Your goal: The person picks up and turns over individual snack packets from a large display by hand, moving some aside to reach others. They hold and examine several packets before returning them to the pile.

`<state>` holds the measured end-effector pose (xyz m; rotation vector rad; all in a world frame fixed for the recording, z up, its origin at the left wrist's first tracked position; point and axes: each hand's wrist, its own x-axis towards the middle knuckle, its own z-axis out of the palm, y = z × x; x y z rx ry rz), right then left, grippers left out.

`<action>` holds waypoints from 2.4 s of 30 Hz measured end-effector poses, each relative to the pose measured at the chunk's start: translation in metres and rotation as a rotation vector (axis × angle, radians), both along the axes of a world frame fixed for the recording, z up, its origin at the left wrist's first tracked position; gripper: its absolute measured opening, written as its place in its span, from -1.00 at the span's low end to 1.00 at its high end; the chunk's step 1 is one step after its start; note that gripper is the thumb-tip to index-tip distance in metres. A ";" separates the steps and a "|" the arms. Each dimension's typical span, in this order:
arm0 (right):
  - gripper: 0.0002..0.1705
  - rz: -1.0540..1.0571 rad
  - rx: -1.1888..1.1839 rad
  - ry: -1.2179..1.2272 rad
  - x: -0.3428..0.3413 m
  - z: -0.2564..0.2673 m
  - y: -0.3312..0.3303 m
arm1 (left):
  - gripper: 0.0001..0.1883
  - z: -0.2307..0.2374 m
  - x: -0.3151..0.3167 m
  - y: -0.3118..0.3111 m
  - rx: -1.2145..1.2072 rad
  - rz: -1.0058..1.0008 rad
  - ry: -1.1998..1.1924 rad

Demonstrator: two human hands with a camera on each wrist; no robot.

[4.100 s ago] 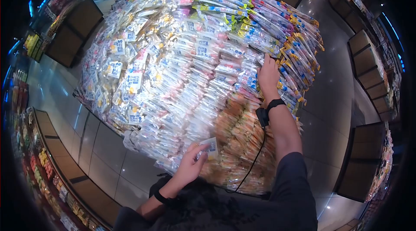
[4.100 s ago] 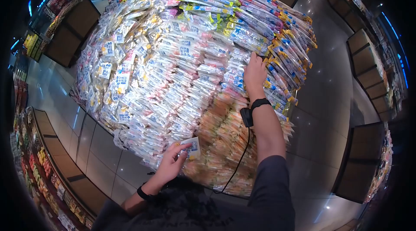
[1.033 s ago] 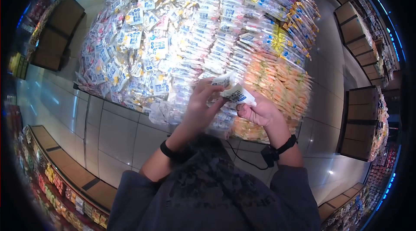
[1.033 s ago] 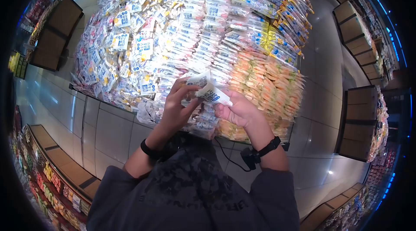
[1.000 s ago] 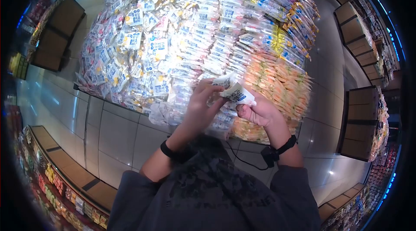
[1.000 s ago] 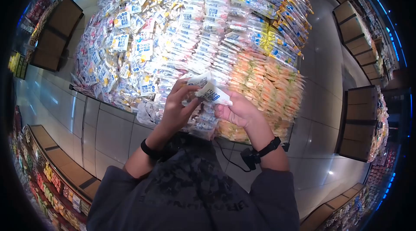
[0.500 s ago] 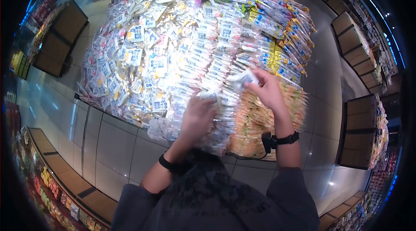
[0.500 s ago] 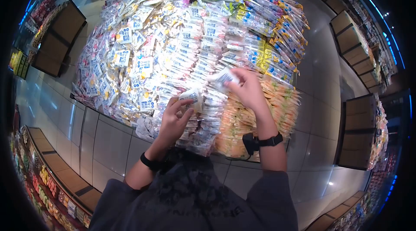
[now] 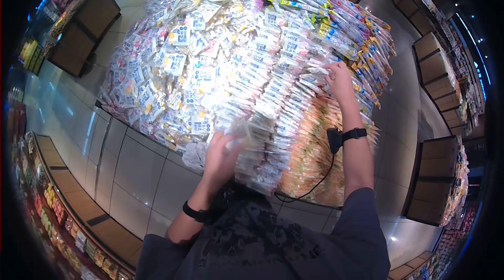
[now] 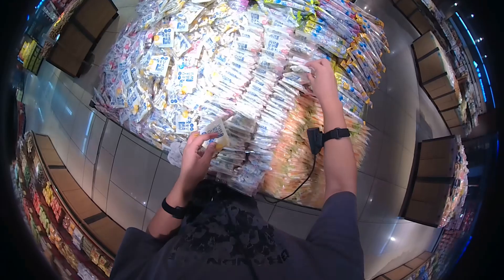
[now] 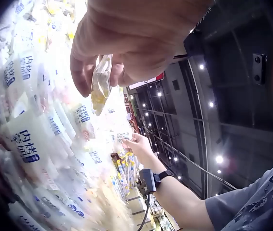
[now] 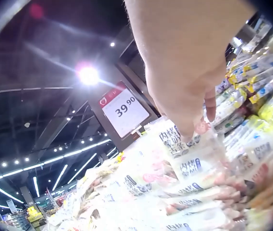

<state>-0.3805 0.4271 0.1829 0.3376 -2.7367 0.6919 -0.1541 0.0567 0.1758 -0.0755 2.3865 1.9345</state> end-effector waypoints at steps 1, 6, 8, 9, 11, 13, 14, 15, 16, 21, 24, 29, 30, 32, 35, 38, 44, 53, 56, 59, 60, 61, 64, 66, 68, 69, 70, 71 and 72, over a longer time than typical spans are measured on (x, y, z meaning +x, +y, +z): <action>-0.67 -0.021 0.016 0.011 -0.001 -0.004 -0.003 | -0.78 -0.001 0.000 -0.001 -0.028 0.014 -0.008; -0.64 -0.080 -0.115 0.147 0.012 0.001 -0.024 | -0.79 -0.003 0.003 -0.003 -0.099 0.037 0.009; -0.70 -0.061 -0.213 0.167 0.019 0.001 -0.024 | -0.79 -0.001 0.005 -0.003 -0.052 0.073 -0.013; -0.74 -0.046 -0.099 0.165 0.022 -0.004 -0.021 | -0.79 -0.006 0.006 -0.004 -0.052 0.074 -0.008; -0.88 -0.042 0.023 0.244 0.020 -0.014 -0.019 | -0.79 -0.020 0.007 -0.005 -0.066 0.095 0.072; -0.90 -0.065 0.060 0.262 0.018 -0.021 -0.018 | -0.79 -0.020 0.008 -0.004 -0.078 0.098 0.073; -0.92 -0.086 0.099 0.276 0.016 -0.024 -0.017 | -0.79 -0.019 0.007 -0.003 -0.089 0.103 0.072; -0.93 -0.100 0.064 0.248 0.014 -0.026 -0.018 | -0.79 -0.016 0.007 -0.003 -0.092 0.097 0.077; -0.93 -0.109 0.061 0.252 0.011 -0.030 -0.018 | -0.79 -0.012 0.007 -0.002 -0.126 0.091 0.053; -0.88 -0.059 -0.068 0.251 0.004 -0.031 -0.018 | -0.79 -0.013 0.009 0.007 -0.098 0.098 0.009; -0.84 -0.032 -0.088 0.222 0.011 -0.018 -0.019 | -0.79 -0.009 0.010 0.010 -0.114 0.087 0.018; -0.81 -0.026 -0.041 0.150 -0.001 -0.027 -0.020 | -0.80 -0.004 0.010 0.016 -0.097 0.075 0.056; -0.82 -0.020 -0.026 0.136 -0.004 -0.032 -0.023 | -0.80 -0.003 0.009 0.018 -0.102 0.068 0.053; -0.83 -0.019 -0.018 0.106 -0.009 -0.038 -0.021 | -0.79 -0.001 0.011 0.024 -0.070 0.047 0.035; -0.75 0.047 -0.262 0.040 0.002 -0.035 -0.011 | -0.77 -0.005 0.012 0.031 -0.053 0.008 0.063; -0.71 0.005 -0.452 0.007 0.053 0.008 -0.002 | -0.76 0.002 0.012 0.042 -0.052 -0.058 0.063; -0.47 0.125 -0.953 -0.587 0.206 0.009 0.021 | -0.28 -0.027 0.015 0.088 0.123 -0.406 0.011; -0.34 -0.157 -1.355 -0.694 0.294 -0.027 0.032 | -0.13 -0.024 0.021 0.182 0.318 -0.447 -0.307; -0.33 -0.271 -1.413 -0.672 0.305 -0.039 0.052 | -0.41 -0.034 0.033 0.192 0.438 -0.346 -0.412; -0.36 -0.282 -1.385 -0.692 0.309 -0.044 0.058 | -0.71 -0.038 0.044 0.195 0.433 -0.394 -0.415; -0.36 -0.274 -1.389 -0.704 0.310 -0.045 0.058 | -0.71 -0.041 0.048 0.194 0.427 -0.381 -0.418; -0.38 -0.258 -1.374 -0.710 0.312 -0.045 0.059 | -0.75 -0.045 0.050 0.193 0.404 -0.405 -0.394; -0.48 -0.246 -1.319 -0.684 0.322 -0.046 0.055 | -0.86 -0.043 0.050 0.180 0.327 -0.441 -0.318; -0.55 -0.272 -1.342 -0.465 0.324 -0.045 0.054 | -0.86 -0.037 0.043 0.158 0.139 -0.310 -0.199; -0.62 -0.341 -1.265 -0.416 0.331 -0.045 0.054 | -0.82 -0.034 0.040 0.134 0.309 -0.150 -0.134; -0.63 -0.363 -1.048 -0.513 0.335 -0.045 0.056 | -0.82 -0.031 0.038 0.120 0.324 -0.117 -0.124; -0.65 -0.381 -0.829 -0.602 0.339 -0.046 0.053 | -0.82 -0.029 0.038 0.106 0.338 -0.085 -0.114; -0.69 -0.355 -0.851 -0.535 0.345 -0.051 0.043 | -0.82 -0.026 0.041 0.094 0.335 -0.065 -0.109; -0.69 -0.358 -0.847 -0.535 0.350 -0.060 0.036 | -0.82 -0.022 0.045 0.083 0.340 -0.066 -0.111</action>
